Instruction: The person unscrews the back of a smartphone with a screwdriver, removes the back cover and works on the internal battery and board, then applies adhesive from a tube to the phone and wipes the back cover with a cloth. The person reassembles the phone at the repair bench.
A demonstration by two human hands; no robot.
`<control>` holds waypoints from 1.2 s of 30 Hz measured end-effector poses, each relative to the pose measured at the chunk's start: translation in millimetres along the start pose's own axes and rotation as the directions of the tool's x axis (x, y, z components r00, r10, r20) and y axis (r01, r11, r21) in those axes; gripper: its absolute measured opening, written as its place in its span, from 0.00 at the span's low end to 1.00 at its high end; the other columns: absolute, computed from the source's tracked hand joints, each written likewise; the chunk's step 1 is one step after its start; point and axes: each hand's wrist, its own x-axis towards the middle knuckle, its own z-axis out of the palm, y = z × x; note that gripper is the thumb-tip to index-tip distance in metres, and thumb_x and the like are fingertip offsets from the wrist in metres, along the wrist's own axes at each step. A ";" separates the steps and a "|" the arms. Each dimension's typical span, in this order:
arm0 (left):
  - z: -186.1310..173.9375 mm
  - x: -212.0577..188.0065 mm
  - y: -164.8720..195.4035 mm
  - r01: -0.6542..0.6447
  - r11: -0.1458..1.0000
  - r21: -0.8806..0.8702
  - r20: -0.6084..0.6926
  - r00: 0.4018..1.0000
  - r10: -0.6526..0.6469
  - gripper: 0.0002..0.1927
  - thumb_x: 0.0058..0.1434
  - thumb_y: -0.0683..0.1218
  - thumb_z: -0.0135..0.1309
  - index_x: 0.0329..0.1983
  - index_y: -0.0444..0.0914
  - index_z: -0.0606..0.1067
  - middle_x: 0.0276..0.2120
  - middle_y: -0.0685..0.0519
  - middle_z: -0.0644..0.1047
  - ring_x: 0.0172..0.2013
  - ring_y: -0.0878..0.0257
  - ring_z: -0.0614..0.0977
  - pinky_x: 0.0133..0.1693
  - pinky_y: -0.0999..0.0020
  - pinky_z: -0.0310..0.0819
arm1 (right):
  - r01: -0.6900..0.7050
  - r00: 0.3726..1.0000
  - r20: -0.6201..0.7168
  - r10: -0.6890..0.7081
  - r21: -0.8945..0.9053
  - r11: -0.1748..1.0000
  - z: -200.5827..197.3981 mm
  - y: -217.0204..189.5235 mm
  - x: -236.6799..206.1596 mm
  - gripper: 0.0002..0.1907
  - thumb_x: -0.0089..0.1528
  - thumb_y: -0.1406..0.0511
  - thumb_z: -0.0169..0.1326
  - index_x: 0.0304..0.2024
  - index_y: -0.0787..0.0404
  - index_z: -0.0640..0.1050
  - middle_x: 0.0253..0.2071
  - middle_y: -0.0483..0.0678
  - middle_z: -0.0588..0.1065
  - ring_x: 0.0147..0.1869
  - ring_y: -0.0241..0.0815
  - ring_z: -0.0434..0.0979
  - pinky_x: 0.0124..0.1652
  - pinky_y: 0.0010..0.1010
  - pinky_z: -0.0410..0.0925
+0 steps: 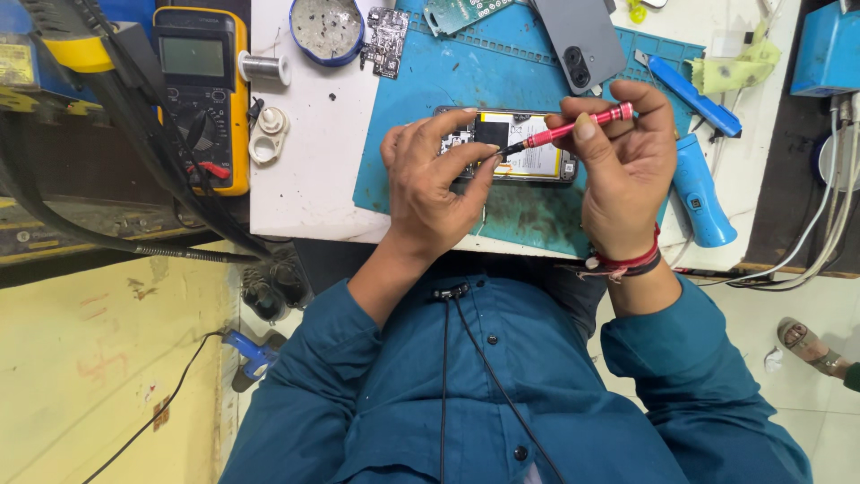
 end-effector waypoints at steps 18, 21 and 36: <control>2.5 -4.7 2.5 -0.080 0.993 0.092 0.103 0.992 0.070 0.10 0.60 0.50 0.68 0.44 0.46 0.84 0.62 0.54 0.74 0.61 0.57 0.72 0.68 0.50 0.48 | 0.422 0.895 0.374 -0.244 -0.529 0.736 3.1 -35.3 -9.0 0.21 0.73 0.79 0.55 0.66 0.65 0.66 0.54 0.59 0.77 0.56 0.45 0.82 0.57 0.34 0.77; 4.5 -2.2 3.4 -0.104 0.990 0.096 0.176 0.981 0.086 0.20 0.60 0.55 0.67 0.52 0.42 0.83 0.64 0.50 0.71 0.63 0.54 0.70 0.71 0.44 0.41 | 0.422 0.903 0.337 -0.267 -0.576 0.700 -3.5 -47.8 -4.8 0.21 0.75 0.80 0.51 0.67 0.66 0.63 0.59 0.61 0.75 0.59 0.47 0.81 0.60 0.36 0.76; 13.1 -6.5 -1.6 -0.177 0.969 0.174 0.307 0.944 0.118 0.17 0.62 0.57 0.64 0.48 0.44 0.84 0.66 0.48 0.70 0.65 0.53 0.69 0.72 0.36 0.33 | 0.408 0.912 0.346 -0.220 -0.712 0.572 -32.2 -43.7 4.4 0.21 0.76 0.83 0.51 0.67 0.65 0.65 0.59 0.61 0.76 0.59 0.49 0.83 0.58 0.33 0.78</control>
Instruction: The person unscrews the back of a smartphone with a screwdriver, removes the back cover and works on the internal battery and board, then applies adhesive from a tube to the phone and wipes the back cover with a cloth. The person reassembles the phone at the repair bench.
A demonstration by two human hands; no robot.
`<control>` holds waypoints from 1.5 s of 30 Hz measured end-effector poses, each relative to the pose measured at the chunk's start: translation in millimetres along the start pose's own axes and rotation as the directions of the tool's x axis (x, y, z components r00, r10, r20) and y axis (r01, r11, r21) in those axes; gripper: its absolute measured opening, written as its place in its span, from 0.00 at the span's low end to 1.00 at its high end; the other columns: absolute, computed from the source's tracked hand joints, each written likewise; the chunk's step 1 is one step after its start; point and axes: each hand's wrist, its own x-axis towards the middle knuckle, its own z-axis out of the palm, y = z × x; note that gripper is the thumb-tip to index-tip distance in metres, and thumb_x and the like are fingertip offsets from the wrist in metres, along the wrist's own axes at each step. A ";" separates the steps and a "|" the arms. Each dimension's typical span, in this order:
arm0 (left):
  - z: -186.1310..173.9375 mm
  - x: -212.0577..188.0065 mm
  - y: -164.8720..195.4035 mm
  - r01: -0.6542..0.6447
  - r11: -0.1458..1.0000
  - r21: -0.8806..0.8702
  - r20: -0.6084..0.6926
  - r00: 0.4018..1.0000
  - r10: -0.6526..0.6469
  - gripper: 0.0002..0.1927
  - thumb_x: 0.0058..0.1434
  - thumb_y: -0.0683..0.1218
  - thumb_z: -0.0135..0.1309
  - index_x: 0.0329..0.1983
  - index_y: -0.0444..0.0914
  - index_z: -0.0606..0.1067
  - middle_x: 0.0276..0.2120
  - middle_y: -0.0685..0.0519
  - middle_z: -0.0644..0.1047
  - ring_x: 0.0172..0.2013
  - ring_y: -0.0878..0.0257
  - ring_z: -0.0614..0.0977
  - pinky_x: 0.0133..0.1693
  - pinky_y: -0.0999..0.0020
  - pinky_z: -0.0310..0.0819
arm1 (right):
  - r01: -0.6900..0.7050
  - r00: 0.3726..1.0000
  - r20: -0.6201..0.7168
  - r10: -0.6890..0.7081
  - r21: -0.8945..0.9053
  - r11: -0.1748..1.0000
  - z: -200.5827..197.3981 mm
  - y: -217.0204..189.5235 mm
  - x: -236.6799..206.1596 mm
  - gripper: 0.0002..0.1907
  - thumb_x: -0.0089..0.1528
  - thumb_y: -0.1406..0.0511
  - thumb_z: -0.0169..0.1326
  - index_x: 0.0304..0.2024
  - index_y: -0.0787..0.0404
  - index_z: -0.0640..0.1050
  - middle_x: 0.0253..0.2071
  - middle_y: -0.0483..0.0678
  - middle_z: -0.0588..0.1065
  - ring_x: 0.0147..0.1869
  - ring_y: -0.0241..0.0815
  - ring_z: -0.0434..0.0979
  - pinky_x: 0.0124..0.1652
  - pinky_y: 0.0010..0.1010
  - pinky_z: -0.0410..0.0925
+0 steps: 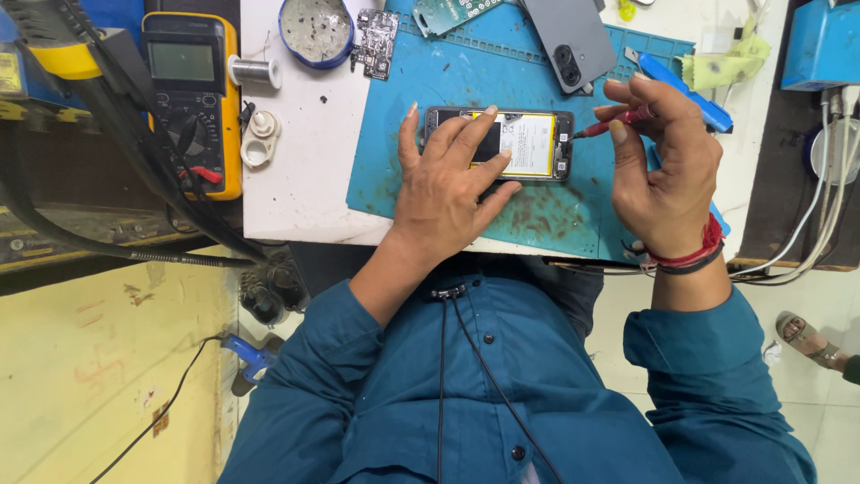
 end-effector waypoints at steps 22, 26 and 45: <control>0.7 -1.2 0.8 -0.008 1.000 0.025 0.007 1.000 0.008 0.16 0.64 0.56 0.63 0.49 0.44 0.84 0.66 0.48 0.70 0.64 0.53 0.69 0.72 0.36 0.34 | 0.258 0.909 0.380 0.170 -0.834 0.488 -38.5 -45.9 56.1 0.16 0.69 0.55 0.59 0.33 0.57 0.77 0.21 0.52 0.76 0.26 0.53 0.77 0.28 0.41 0.69; -0.8 0.6 2.2 -0.001 1.000 0.018 0.018 1.000 0.001 0.16 0.63 0.56 0.63 0.48 0.43 0.84 0.65 0.48 0.71 0.64 0.53 0.69 0.71 0.35 0.35 | 0.320 0.840 0.539 0.063 -0.585 0.746 -43.5 -45.0 77.0 0.13 0.64 0.59 0.57 0.35 0.64 0.78 0.21 0.53 0.75 0.24 0.55 0.75 0.26 0.43 0.67; -24.5 -22.8 -63.1 0.000 0.513 -0.858 -0.356 0.720 -0.595 0.18 0.72 0.34 0.43 0.64 0.36 0.63 0.59 0.49 0.73 0.52 0.65 0.74 0.59 0.69 0.69 | 0.420 0.817 0.573 0.063 -0.668 0.614 -45.6 -46.0 82.2 0.13 0.63 0.56 0.61 0.32 0.58 0.80 0.20 0.51 0.74 0.25 0.53 0.76 0.28 0.41 0.70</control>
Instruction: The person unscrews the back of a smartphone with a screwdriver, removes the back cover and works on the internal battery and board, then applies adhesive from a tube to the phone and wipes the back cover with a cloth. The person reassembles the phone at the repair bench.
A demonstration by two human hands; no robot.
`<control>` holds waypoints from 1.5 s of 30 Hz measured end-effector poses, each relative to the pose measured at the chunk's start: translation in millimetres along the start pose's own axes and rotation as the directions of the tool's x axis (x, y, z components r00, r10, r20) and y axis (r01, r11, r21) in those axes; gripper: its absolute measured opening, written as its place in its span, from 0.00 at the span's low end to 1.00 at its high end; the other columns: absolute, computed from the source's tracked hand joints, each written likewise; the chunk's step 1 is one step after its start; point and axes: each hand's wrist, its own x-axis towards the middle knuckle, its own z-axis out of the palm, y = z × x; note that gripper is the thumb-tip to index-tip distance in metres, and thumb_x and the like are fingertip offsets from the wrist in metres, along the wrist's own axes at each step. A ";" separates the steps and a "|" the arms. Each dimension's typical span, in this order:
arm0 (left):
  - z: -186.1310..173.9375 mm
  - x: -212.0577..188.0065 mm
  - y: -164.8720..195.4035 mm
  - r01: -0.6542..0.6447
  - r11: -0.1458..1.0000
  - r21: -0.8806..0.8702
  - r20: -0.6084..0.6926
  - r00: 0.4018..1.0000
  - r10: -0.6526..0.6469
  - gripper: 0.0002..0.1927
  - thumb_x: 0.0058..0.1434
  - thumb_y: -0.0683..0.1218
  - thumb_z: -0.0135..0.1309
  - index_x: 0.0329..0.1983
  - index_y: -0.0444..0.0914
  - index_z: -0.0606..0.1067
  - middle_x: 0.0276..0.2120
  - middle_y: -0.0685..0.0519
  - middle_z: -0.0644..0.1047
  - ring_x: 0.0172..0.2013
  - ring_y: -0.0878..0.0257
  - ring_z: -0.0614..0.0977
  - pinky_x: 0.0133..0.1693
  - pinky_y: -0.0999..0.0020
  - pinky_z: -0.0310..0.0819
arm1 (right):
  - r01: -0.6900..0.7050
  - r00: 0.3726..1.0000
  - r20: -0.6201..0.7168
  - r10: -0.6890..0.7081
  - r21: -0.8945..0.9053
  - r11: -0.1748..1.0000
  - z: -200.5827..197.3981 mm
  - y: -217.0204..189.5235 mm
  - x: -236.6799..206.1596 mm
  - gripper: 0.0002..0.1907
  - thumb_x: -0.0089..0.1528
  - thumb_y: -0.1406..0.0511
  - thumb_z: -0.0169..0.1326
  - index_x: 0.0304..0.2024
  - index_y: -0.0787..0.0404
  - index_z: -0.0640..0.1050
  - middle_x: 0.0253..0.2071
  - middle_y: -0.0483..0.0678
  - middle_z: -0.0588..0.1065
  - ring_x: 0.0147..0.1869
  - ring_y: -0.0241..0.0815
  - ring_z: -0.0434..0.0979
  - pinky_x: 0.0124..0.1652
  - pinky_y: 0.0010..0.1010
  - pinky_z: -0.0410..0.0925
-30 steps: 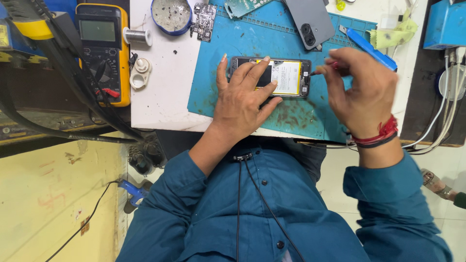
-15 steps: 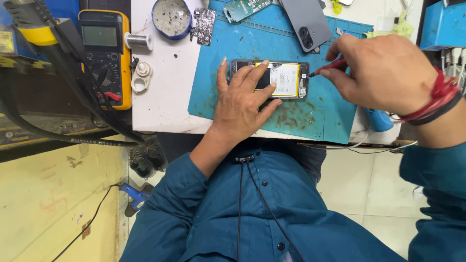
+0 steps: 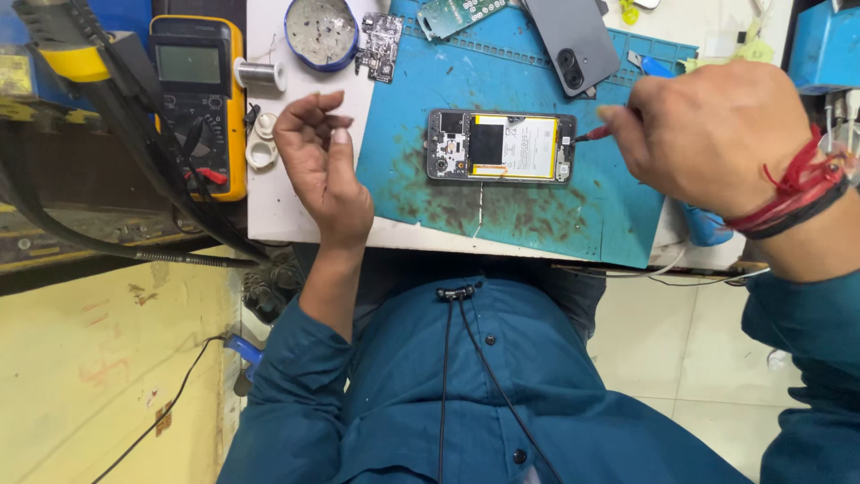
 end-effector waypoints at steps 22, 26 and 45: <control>25.0 -0.1 34.5 -0.438 0.550 0.711 0.585 0.802 -0.117 0.49 0.53 0.52 0.68 0.74 0.37 0.58 0.57 0.52 0.79 0.64 0.54 0.72 0.71 0.32 0.23 | -0.133 0.836 -0.141 0.531 0.886 0.445 43.5 -24.3 -32.4 0.07 0.64 0.74 0.65 0.42 0.67 0.78 0.39 0.51 0.73 0.42 0.35 0.75 0.44 0.23 0.69; 27.2 -4.0 30.1 -0.478 0.572 0.666 0.645 0.755 -0.119 0.53 0.51 0.58 0.70 0.74 0.38 0.57 0.55 0.53 0.79 0.61 0.53 0.73 0.70 0.33 0.23 | -0.013 0.765 -0.171 0.621 0.960 0.281 75.6 -46.6 -40.3 0.07 0.71 0.76 0.63 0.48 0.70 0.78 0.46 0.52 0.79 0.49 0.35 0.78 0.51 0.24 0.72; -5.1 -13.5 -2.9 -0.152 0.985 0.077 -0.048 0.987 0.156 0.22 0.73 0.39 0.41 0.70 0.37 0.57 0.68 0.48 0.64 0.55 0.63 0.72 0.59 0.68 0.65 | 0.226 0.701 -0.358 0.616 0.932 0.285 105.6 -91.6 -19.9 0.19 0.78 0.78 0.51 0.65 0.60 0.60 0.57 0.57 0.75 0.59 0.43 0.79 0.62 0.35 0.75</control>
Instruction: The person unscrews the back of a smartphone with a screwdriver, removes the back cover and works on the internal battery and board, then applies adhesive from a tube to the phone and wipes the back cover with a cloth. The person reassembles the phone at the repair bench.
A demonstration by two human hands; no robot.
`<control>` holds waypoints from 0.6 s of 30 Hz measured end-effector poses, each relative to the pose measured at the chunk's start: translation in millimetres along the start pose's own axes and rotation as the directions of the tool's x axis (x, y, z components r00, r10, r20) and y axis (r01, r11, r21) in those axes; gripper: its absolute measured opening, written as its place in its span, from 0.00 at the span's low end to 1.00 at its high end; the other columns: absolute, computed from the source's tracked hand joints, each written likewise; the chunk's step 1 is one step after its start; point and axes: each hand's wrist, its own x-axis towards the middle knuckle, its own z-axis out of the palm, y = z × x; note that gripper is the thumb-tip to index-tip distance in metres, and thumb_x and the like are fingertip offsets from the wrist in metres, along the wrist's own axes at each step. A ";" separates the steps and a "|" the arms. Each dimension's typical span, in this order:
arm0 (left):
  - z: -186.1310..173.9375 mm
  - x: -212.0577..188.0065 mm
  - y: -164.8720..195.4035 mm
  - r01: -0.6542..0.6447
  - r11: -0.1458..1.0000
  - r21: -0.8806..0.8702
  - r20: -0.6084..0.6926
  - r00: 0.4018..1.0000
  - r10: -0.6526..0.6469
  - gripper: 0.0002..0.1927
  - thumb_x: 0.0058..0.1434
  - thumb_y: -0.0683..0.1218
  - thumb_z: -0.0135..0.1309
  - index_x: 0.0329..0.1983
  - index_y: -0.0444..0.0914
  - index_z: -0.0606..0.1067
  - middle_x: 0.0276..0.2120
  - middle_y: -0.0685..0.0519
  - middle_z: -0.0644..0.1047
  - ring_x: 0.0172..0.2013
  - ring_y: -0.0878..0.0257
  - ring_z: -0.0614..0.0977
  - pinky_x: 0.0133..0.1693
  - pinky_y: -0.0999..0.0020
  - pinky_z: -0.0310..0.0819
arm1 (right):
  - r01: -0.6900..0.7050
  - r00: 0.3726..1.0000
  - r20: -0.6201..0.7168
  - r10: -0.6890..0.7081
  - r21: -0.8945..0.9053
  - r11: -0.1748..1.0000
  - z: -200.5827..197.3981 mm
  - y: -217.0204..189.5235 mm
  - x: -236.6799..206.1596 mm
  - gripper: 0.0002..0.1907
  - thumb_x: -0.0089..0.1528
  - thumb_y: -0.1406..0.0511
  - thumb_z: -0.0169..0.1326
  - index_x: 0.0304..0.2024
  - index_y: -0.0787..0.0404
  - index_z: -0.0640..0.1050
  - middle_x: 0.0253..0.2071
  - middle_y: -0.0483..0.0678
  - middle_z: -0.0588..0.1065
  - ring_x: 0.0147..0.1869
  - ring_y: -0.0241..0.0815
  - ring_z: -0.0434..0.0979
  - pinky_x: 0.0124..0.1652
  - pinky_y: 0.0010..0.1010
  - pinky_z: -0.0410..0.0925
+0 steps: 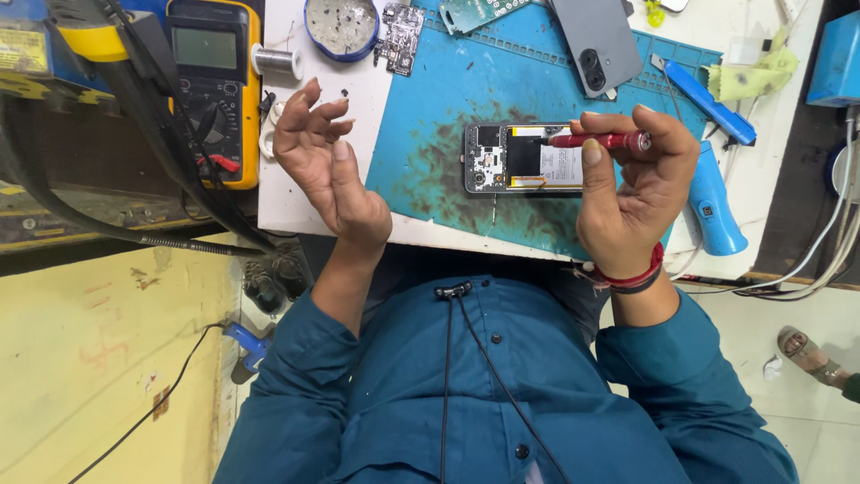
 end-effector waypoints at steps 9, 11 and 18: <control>17.6 9.9 23.9 -0.096 0.928 0.360 0.311 0.950 -0.022 0.11 0.68 0.36 0.53 0.53 0.36 0.74 0.50 0.48 0.79 0.48 0.57 0.81 0.54 0.64 0.76 | 0.199 0.980 0.080 -0.182 -0.389 0.899 -24.0 24.5 46.0 0.11 0.77 0.79 0.52 0.55 0.66 0.65 0.59 0.56 0.78 0.60 0.48 0.83 0.55 0.27 0.73; 20.6 12.5 30.9 -0.175 0.894 0.412 0.360 0.933 0.016 0.10 0.66 0.36 0.55 0.50 0.36 0.75 0.49 0.48 0.80 0.49 0.55 0.82 0.55 0.62 0.77 | 0.239 0.966 0.016 -0.258 -0.434 0.868 -32.6 28.0 53.1 0.10 0.77 0.79 0.51 0.55 0.66 0.66 0.61 0.57 0.77 0.62 0.48 0.82 0.57 0.28 0.72; 26.0 16.1 34.2 -0.191 0.861 0.470 0.406 0.914 -0.018 0.11 0.65 0.36 0.58 0.49 0.38 0.76 0.48 0.49 0.81 0.48 0.54 0.82 0.54 0.61 0.75 | 0.187 0.950 -0.136 -0.280 -0.471 0.862 -49.5 34.7 45.3 0.09 0.80 0.76 0.50 0.62 0.69 0.66 0.61 0.60 0.73 0.63 0.46 0.77 0.63 0.31 0.72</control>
